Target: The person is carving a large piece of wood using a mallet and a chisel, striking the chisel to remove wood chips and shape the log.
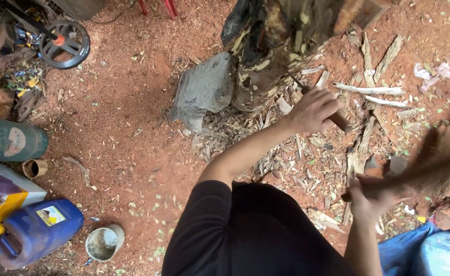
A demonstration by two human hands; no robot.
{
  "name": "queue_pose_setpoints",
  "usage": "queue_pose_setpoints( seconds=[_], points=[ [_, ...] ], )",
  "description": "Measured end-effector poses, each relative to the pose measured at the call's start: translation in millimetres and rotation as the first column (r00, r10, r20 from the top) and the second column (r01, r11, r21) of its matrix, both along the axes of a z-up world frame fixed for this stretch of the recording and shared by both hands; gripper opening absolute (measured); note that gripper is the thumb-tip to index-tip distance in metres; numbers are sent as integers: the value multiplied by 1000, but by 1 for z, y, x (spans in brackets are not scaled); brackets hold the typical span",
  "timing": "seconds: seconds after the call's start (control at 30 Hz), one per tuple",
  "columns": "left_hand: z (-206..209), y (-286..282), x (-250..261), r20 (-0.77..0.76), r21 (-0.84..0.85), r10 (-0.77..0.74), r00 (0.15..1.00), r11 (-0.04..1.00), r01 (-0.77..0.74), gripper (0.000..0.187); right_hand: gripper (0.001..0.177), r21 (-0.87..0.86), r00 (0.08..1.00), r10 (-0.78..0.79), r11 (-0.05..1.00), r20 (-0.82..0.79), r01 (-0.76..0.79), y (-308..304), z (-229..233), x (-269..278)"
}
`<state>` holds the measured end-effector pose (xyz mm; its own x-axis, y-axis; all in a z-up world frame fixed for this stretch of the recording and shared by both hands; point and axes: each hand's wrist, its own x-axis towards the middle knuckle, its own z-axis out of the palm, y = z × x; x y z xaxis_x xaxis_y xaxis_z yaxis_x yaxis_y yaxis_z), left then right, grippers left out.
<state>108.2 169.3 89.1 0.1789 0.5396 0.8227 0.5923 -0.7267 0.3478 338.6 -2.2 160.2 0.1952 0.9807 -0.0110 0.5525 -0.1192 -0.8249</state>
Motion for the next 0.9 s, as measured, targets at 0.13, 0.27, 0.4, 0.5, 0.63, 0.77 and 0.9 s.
queue_pose_setpoints(
  seconds=[0.13,0.27,0.4,0.5,0.63,0.77,0.9],
  points=[
    [9,1,4,6,-87,45,999,995,-44,51,35,652,999,51,757,12,-47,19,-16,-1],
    [6,10,12,-33,-116,115,993,986,-118,51,26,-271,987,135,957,92,-106,19,2,-36],
    [24,17,10,-17,-141,107,994,984,-108,38,12,-221,998,19,975,56,-6,7,20,-19],
    [19,29,14,-44,-259,163,986,951,-168,43,30,138,964,126,986,-235,-95,9,19,11],
    [5,45,20,-35,-272,133,990,952,-138,47,49,321,915,-20,933,-404,162,42,-16,30],
    [15,38,15,-125,-344,107,986,928,-145,55,17,-263,987,121,961,105,-90,41,3,-24],
    [15,42,12,-89,-343,97,991,931,-122,47,15,-290,950,-25,954,-310,-70,35,36,-19]
  ],
)
